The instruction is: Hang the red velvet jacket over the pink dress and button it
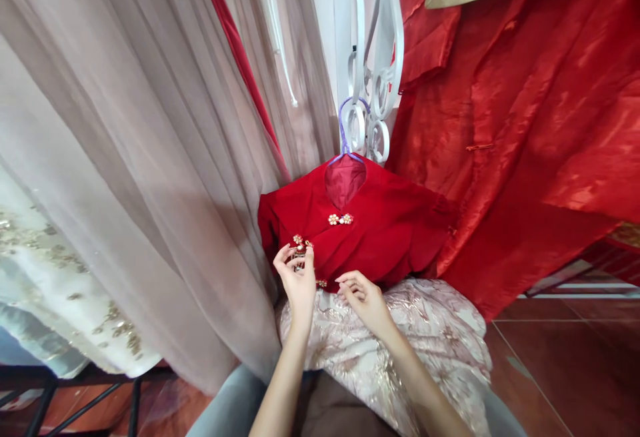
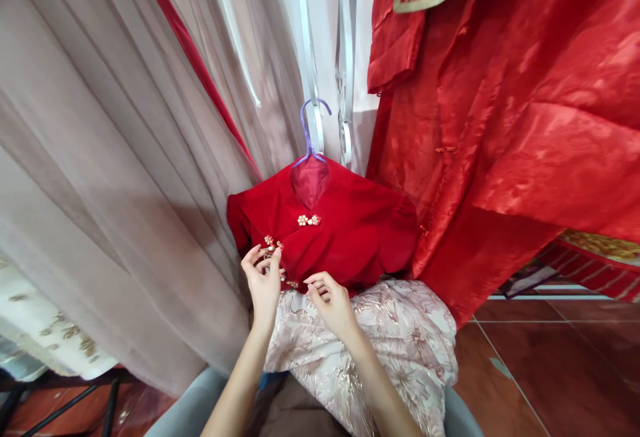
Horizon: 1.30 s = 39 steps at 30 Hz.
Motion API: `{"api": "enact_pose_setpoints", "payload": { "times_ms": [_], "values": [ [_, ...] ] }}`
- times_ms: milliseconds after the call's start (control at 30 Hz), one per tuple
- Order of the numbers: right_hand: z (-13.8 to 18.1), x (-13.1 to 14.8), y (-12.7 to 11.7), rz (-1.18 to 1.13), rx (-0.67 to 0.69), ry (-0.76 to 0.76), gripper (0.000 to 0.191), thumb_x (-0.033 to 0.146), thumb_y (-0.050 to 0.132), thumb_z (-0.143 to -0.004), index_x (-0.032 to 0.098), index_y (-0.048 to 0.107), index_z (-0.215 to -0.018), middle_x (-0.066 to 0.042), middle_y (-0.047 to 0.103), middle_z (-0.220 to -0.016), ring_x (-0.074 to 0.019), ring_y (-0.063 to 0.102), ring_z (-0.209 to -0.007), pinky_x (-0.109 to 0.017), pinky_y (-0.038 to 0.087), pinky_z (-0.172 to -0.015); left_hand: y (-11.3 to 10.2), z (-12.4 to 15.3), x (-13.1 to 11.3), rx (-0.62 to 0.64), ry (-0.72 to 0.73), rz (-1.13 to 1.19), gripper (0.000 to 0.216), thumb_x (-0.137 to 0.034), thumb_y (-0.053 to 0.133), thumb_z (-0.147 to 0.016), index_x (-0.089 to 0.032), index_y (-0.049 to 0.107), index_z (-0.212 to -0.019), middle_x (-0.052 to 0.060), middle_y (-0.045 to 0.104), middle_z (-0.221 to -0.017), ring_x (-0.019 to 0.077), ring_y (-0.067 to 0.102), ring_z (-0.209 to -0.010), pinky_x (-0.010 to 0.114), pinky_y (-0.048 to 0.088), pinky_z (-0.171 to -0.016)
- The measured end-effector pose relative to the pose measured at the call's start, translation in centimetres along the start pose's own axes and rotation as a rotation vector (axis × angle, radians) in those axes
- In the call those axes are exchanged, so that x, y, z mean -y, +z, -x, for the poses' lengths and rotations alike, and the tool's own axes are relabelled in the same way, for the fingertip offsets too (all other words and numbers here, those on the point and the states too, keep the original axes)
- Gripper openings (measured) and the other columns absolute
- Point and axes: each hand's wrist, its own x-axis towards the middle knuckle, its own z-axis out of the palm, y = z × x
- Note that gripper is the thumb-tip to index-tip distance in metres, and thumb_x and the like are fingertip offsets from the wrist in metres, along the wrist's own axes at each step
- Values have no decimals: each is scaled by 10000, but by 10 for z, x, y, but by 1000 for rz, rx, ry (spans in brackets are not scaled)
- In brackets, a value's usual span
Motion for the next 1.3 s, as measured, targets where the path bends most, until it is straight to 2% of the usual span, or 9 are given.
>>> {"api": "enact_pose_setpoints", "payload": {
  "times_ms": [67,167,267,367,467,600,967,1167,1300],
  "values": [
    [0,2,-1,-11,-14,2,215,396,548,-847,201,612,-911,-33,666,-759,-151,655,-678,-250,536,-593,2,9,-5,-1,256,-159,510,-372,624,-810,-191,431,-1245,140,466,-1206,195,567,-979,350,528,-798],
    [-1,3,-1,-25,-13,3,184,370,557,-836,203,605,-897,-27,666,-739,-150,652,-651,-252,540,-575,10,4,-23,140,621,-418,380,-308,555,-869,-222,518,-1238,138,412,-1249,258,452,-1161,436,409,-981],
    [0,5,-1,-15,-6,-10,147,332,559,-831,206,604,-891,-29,676,-747,-154,663,-667,-247,537,-569,21,-21,-46,274,873,-622,305,-290,517,-895,-251,590,-1189,131,414,-1304,287,410,-1192,487,329,-1018],
    [0,7,-2,17,-21,-27,144,323,548,-837,209,614,-895,-32,682,-754,-155,670,-683,-240,530,-564,30,-43,-63,393,1008,-725,199,-318,531,-890,-244,663,-1019,118,473,-1316,298,437,-1156,508,315,-987],
    [0,10,-4,44,-31,-47,142,315,536,-847,212,618,-900,-29,680,-747,-152,668,-680,-242,529,-580,33,-53,-70,470,1045,-698,144,-330,564,-873,-236,672,-884,91,579,-1227,277,482,-1112,503,311,-975],
    [0,14,-6,60,-30,-54,135,300,534,-846,208,619,-897,-29,674,-753,-149,658,-671,-240,522,-582,32,-59,-73,605,1071,-617,92,-275,573,-867,-235,649,-834,21,691,-904,199,579,-944,511,227,-1070],
    [1,19,-2,3,-48,-51,168,353,554,-853,202,618,-889,-35,669,-749,-156,665,-678,-255,553,-596,35,-86,-81,853,1050,-595,249,-294,443,-913,-274,691,-905,-31,560,-573,148,557,-655,491,255,-1129],
    [-28,62,1,-123,-325,-241,169,337,574,-863,201,593,-960,-74,649,-977,-176,636,-934,-319,558,-843,17,-86,-73,735,1061,-511,136,-361,589,-828,-284,701,-817,-17,612,-569,156,520,-599,475,310,-1072],
    [-56,98,14,-127,-262,-379,266,356,490,-910,211,540,-1128,-93,600,-1193,-191,567,-1152,-384,446,-1033,4,-86,-59,385,1145,-524,142,-357,614,-796,-253,696,-745,-18,590,-515,155,522,-562,452,325,-960]
  ]
}}
